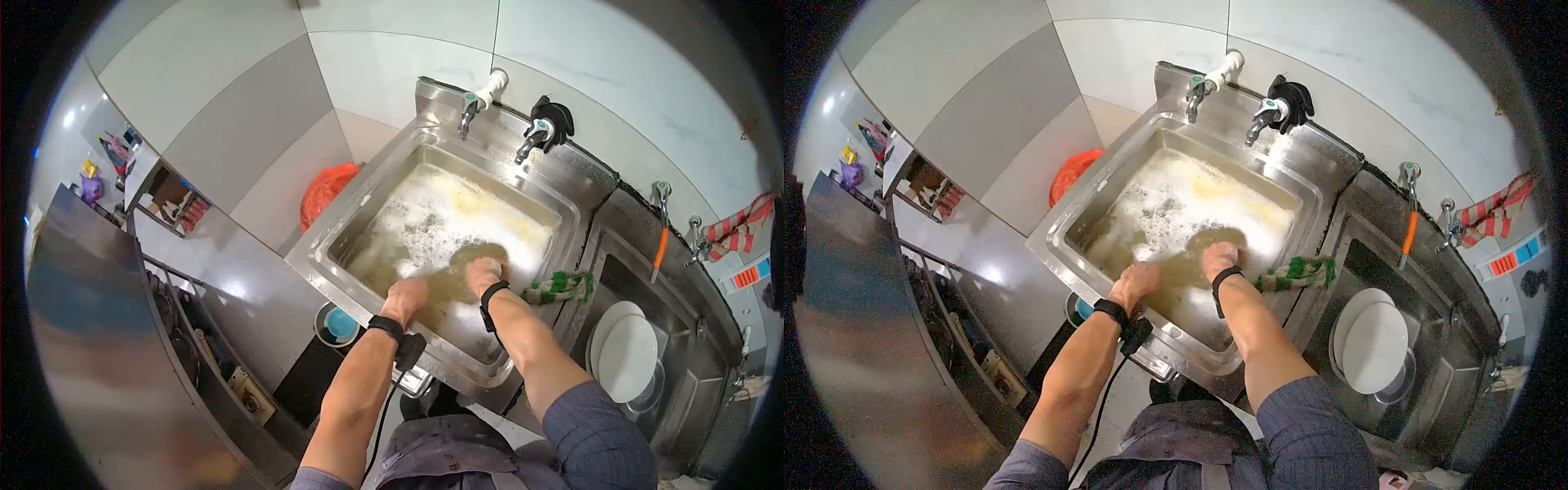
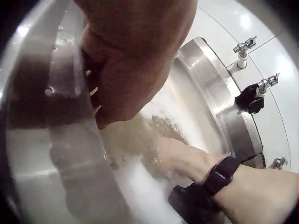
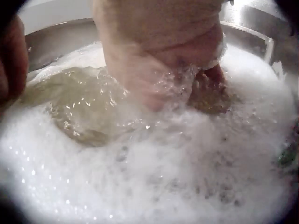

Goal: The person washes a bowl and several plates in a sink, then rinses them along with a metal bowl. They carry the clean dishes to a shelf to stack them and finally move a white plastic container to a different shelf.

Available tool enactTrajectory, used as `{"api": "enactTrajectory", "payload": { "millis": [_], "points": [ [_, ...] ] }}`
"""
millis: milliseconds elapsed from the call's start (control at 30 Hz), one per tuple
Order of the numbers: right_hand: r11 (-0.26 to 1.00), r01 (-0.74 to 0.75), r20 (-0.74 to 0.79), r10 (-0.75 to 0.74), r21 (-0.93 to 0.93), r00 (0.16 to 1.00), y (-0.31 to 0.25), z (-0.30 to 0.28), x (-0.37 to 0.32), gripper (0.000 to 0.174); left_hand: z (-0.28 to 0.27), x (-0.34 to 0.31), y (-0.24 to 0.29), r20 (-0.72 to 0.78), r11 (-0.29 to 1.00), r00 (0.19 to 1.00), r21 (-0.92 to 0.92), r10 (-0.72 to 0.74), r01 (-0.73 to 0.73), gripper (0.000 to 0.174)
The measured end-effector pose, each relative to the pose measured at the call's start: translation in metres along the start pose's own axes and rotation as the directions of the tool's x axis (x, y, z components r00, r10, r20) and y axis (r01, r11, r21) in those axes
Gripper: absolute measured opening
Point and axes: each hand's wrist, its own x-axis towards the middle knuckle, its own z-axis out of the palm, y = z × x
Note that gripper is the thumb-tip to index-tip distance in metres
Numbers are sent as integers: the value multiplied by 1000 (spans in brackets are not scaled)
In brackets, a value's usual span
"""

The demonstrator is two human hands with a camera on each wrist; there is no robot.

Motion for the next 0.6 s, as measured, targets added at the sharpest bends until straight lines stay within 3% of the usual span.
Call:
{"api": "enactTrajectory", "payload": {
  "millis": [67, 100, 133, 167, 200, 233, 267, 300, 333, 367, 433, 467, 533, 567, 600],
  "points": [
    [997, 44, -48, -41, 56, 998, -3, 5, -8, 24, 12, 12, -3, 30, 999, 999, -32, 12, -11, 29],
    [932, 359, -306, -327, 52, 894, 0, 26, -12, 23, 30, 30, -10, 61, 995, 994, -25, 96, -94, 29],
    [935, 351, -305, -319, 54, 897, -8, 20, -8, 23, 32, 35, -9, 89, 984, 979, -17, 181, -180, 29],
    [886, 462, -114, -456, 34, 883, -24, 10, 3, 21, 33, 37, -10, 94, 982, 978, -12, 189, -188, 29],
    [821, 570, 79, -571, 35, 817, -34, -4, 9, 20, 24, 35, -7, -3, 990, 992, -71, 123, -123, 30],
    [825, 564, 72, -565, 32, 822, -35, -21, 0, 20, 13, 34, -4, -100, 988, 994, -138, 49, -63, 31],
    [577, 319, 30, -513, 752, 858, -31, -46, -20, 20, -1, 32, -2, -107, 989, 992, -130, 62, -76, 31],
    [-74, -79, 37, -448, 994, 893, -27, -74, -46, 22, -16, 29, -4, -78, 804, 996, -594, -41, -13, 32],
    [-78, -63, 23, -431, 995, 902, -23, -108, -72, 22, -31, 23, -3, -2, 419, 994, -907, -110, 44, 34],
    [-197, -115, 24, -414, 974, 910, -21, -144, -98, 23, -44, 14, 2, -18, 427, 996, -904, -92, 23, 34],
    [-424, -204, 4, -428, 882, 904, -18, -176, -114, 34, -74, -14, 14, 59, -209, 986, -974, 157, 92, 38],
    [-428, -191, -4, -414, 883, 910, -17, -182, -118, 34, -85, -30, 26, 54, -203, 984, -975, 171, 89, 38],
    [-661, -281, -309, -629, 696, 714, -16, -186, -129, 36, -101, -62, 59, 30, -378, 956, -915, 291, 144, 47],
    [-673, -259, -323, -611, 693, 723, -22, -187, -131, 38, -58, -1, 33, -320, -515, 476, -774, 820, 368, 48],
    [-718, -183, -337, -516, 672, 787, -33, -183, -130, 38, -59, -5, 38, -303, -491, 448, -775, 841, 398, 48]
  ]
}}
